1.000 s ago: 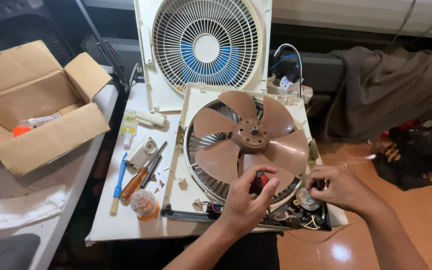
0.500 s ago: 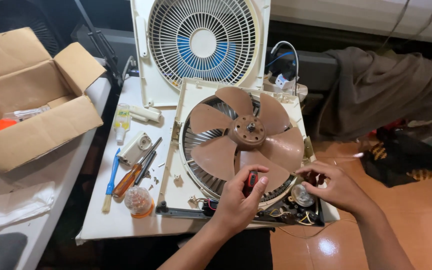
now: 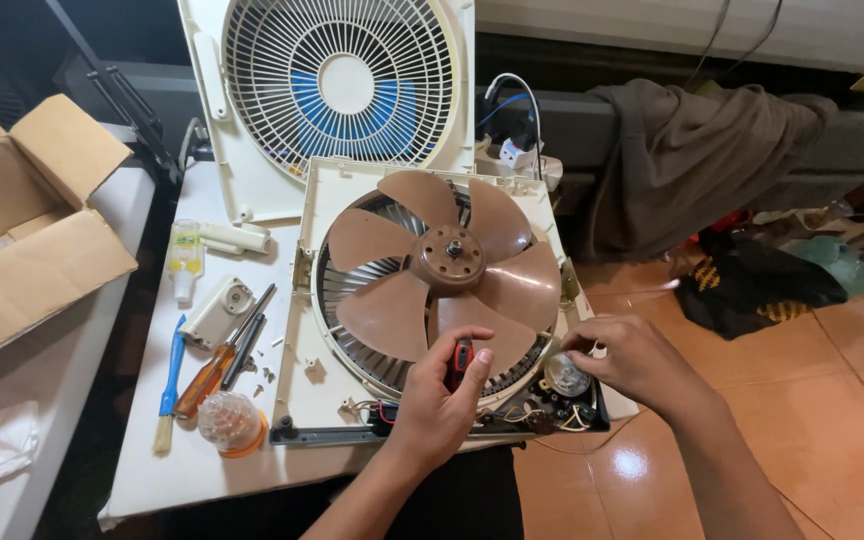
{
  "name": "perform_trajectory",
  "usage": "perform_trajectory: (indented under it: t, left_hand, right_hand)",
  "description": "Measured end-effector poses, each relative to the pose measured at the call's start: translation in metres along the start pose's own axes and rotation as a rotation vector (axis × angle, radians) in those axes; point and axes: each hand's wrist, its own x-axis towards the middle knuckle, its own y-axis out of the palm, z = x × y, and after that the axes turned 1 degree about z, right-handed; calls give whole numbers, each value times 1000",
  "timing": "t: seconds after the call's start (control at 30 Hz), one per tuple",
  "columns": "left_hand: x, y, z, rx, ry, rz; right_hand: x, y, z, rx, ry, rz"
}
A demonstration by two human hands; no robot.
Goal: Repairing a fan by disassembling the motor housing and inspecting the wiring.
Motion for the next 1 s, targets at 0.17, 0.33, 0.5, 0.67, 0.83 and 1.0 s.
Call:
perform_trajectory:
  t: [0.17,0.33,0.5,0.67,0.83,1.0]
  left_hand:
    - [0,0,0,17,21,-2]
    - [-5,1,0,-8,44,1]
    - [-23,-3,-11,-18,56,6]
    - [-51,-13,-24,-138,109,-84]
    - [-74,-43,-38,-56,119,-155]
    - [-85,-66,-29,-89,128,-212]
  right_hand:
    - [-2,-3,8,29,46,28]
    - [-6,-13,13,124,27,-72]
    - [6,-9,54,303,-170,-137]
    - [50,30,123,365,-310,-80]
    - [115,98,202,271,-743,28]
    - [162,158,237,-130,-930,158]
